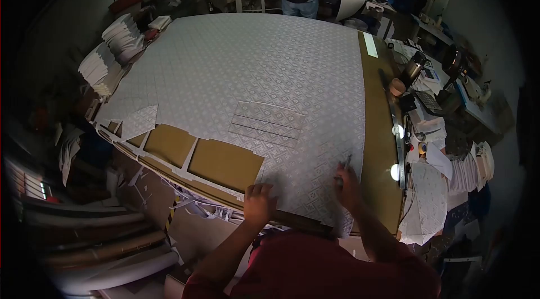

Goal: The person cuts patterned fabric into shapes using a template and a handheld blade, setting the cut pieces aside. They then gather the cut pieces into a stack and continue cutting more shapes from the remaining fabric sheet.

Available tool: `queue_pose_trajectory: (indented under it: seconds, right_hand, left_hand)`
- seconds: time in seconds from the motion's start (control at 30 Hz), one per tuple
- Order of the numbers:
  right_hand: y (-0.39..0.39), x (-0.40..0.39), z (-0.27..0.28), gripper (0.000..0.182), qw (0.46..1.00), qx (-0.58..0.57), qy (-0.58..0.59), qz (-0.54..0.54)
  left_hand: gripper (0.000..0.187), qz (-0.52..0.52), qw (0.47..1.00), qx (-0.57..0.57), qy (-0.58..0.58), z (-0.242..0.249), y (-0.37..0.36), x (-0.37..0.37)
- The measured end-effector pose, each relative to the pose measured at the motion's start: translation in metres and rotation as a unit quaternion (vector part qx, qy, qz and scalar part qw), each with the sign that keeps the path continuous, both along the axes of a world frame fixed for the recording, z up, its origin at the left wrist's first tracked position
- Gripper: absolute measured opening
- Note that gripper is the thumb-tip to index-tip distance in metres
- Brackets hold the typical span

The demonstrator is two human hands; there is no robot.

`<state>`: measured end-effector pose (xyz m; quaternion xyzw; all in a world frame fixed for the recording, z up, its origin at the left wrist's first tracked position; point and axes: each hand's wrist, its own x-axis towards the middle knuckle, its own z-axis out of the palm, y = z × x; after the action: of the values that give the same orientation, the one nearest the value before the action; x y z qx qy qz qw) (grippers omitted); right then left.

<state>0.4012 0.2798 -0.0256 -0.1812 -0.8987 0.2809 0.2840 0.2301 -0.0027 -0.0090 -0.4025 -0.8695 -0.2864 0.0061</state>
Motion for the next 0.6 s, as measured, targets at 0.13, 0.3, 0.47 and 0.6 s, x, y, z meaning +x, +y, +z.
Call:
queue_pose_trajectory:
  seconds: [0.13,0.3,0.47,0.6]
  right_hand:
    - [-0.001,0.002,-0.004,0.03,1.0,-0.01,-0.006,-0.005]
    - [-0.008,0.002,-0.005,0.034,0.999,0.029,-0.003,-0.038]
    - [-0.009,0.0,-0.005,0.035,0.998,0.045,-0.025,-0.039]
    - [-0.008,0.002,-0.005,0.033,0.997,0.049,-0.045,-0.045]
  left_hand:
    - [0.056,-0.018,0.997,-0.045,0.062,0.003,0.01,0.009]
    - [0.057,0.0,0.996,-0.092,0.013,0.008,0.012,-0.004]
    - [0.057,0.027,0.993,-0.116,0.014,0.024,0.016,-0.012]
    - [0.054,0.074,0.989,-0.08,-0.098,0.021,0.023,-0.03]
